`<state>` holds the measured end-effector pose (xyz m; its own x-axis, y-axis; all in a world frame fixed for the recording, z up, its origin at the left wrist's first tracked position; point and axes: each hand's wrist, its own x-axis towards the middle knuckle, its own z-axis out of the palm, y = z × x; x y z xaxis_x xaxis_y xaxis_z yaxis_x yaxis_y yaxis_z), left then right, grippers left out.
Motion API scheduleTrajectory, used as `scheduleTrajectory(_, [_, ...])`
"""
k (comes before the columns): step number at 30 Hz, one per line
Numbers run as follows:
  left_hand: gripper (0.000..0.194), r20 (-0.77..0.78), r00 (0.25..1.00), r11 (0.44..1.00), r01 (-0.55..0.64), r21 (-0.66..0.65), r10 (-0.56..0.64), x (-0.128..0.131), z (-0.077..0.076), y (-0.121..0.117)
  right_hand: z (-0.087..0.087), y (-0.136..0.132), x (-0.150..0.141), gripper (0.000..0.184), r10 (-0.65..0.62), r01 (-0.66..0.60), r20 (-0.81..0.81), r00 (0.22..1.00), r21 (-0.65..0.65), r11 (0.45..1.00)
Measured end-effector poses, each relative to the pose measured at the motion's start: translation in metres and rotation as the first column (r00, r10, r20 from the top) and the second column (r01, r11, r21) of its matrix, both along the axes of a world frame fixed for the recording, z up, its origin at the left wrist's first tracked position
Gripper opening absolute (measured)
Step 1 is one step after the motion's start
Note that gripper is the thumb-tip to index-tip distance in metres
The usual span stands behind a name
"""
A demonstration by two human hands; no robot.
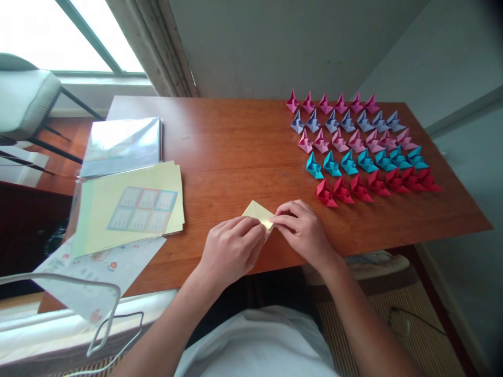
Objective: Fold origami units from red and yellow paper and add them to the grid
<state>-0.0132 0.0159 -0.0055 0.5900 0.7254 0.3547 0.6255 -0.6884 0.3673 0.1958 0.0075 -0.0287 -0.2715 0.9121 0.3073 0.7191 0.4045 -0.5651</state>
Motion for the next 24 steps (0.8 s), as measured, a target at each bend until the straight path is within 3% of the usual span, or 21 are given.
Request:
scheduleTrajectory(5, [0.013, 0.122, 0.992, 1.0, -0.011, -0.001, 0.011, -0.012, 0.005, -0.002, -0.001, 0.0, 0.001, 0.015, -0.001, 0.001, -0.014, 1.0, -0.003, 1.0])
scheduleTrajectory(8, [0.027, 0.064, 0.993, 0.995, -0.099, -0.005, 0.099, -0.028, 0.001, 0.0, -0.002, 0.0, 0.001, 0.015, 0.001, -0.001, -0.02, 1.0, -0.016, 1.0])
scheduleTrajectory(11, [0.017, 0.025, 0.989, 0.99, -0.143, 0.003, 0.143, -0.038, -0.006, 0.002, -0.002, 0.0, 0.001, 0.015, 0.0, 0.0, -0.033, 0.999, -0.02, 1.0])
scheduleTrajectory(13, [0.009, 0.007, 0.991, 0.991, -0.136, -0.004, 0.136, -0.04, -0.009, 0.004, -0.002, 0.0, 0.001, 0.016, -0.004, 0.003, -0.039, 0.999, -0.023, 1.0])
scheduleTrajectory(24, [0.009, -0.021, 0.993, 0.991, -0.12, -0.054, 0.119, -0.044, -0.009, 0.007, -0.003, 0.0, 0.002, 0.015, -0.005, 0.005, -0.026, 1.0, -0.019, 1.0])
